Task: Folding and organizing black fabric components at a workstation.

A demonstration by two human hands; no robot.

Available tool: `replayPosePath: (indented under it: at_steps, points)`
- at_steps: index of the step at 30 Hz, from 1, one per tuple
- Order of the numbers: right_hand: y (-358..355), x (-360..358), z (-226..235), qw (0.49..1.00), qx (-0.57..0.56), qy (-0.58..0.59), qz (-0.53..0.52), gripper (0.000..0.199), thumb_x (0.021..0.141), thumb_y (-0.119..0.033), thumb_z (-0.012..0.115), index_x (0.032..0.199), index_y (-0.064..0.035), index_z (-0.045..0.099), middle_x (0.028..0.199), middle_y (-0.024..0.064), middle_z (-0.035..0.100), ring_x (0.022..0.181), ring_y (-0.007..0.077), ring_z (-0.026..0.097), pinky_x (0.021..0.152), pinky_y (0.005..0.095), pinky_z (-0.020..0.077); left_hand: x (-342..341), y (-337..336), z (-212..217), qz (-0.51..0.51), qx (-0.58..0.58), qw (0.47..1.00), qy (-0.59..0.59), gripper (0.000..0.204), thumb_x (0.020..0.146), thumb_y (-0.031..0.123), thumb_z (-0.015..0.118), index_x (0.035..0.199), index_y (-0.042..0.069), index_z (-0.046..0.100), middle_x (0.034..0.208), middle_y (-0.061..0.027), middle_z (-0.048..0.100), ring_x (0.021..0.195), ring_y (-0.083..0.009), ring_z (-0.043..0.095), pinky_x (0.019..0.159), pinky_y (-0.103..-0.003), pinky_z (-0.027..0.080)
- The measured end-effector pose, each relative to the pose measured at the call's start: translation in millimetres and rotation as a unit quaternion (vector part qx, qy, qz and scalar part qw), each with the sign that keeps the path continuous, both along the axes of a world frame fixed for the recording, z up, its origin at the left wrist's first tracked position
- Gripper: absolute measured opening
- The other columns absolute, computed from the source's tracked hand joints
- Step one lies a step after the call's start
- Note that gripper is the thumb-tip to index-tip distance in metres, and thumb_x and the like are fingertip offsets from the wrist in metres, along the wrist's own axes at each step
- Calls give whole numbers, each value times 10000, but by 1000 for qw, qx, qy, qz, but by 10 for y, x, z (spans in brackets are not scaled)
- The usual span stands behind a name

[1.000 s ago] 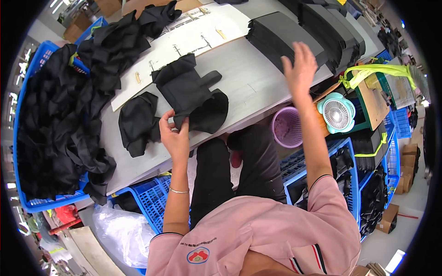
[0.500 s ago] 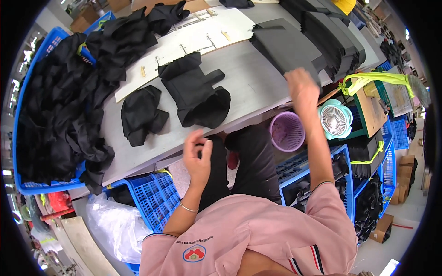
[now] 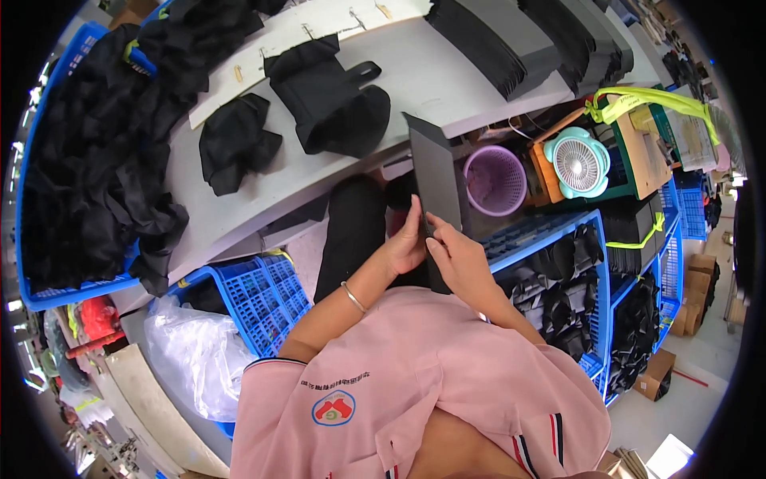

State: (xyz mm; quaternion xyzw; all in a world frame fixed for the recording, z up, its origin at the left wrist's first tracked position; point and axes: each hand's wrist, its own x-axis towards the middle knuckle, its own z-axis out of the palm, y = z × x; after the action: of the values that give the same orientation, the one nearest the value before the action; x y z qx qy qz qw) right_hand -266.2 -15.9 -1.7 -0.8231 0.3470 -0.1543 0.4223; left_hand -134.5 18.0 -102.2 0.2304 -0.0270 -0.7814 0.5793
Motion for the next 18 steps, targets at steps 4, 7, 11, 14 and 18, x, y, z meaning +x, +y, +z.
replayPosePath:
  at_steps: [4,7,11,14,18]
  points:
    - [12,-208,79,979,200,-31,-18,148,981,-172,585,977,-24,589,752,59,593,661,144,572,621,291,454,105,-11,297,64,-110,990,-62,829,903,657,550,1454,55,405,1418,-157,508,1310,-346,504,1110,-483,416]
    - [19,-256,1,959,258,-91,-80,147,975,-151,604,919,-16,589,717,-11,523,667,50,465,595,234,397,194,-14,485,105,-69,991,-37,608,909,325,687,1388,17,473,1303,-167,595,1212,-354,588,1041,-481,490]
    - [50,-219,-75,975,157,-109,-113,143,941,-136,650,928,-6,591,805,27,570,693,79,519,620,240,421,217,4,704,160,-8,982,-102,380,843,106,735,1182,-25,625,1112,-134,688,1003,-271,695,898,-415,580]
    - [31,-108,-115,988,-67,-85,-108,263,910,-163,693,1075,-11,558,889,65,624,744,128,588,687,265,470,231,30,749,170,7,974,-149,325,839,98,737,1124,-34,652,1054,-131,702,969,-243,699,884,-393,579]
    - [32,1,-198,978,128,-114,-116,652,874,-206,738,1393,-19,390,1017,106,674,885,188,635,836,318,500,277,78,761,171,-1,960,-220,318,838,77,733,1128,-30,658,1064,-131,704,968,-230,697,868,-382,577]
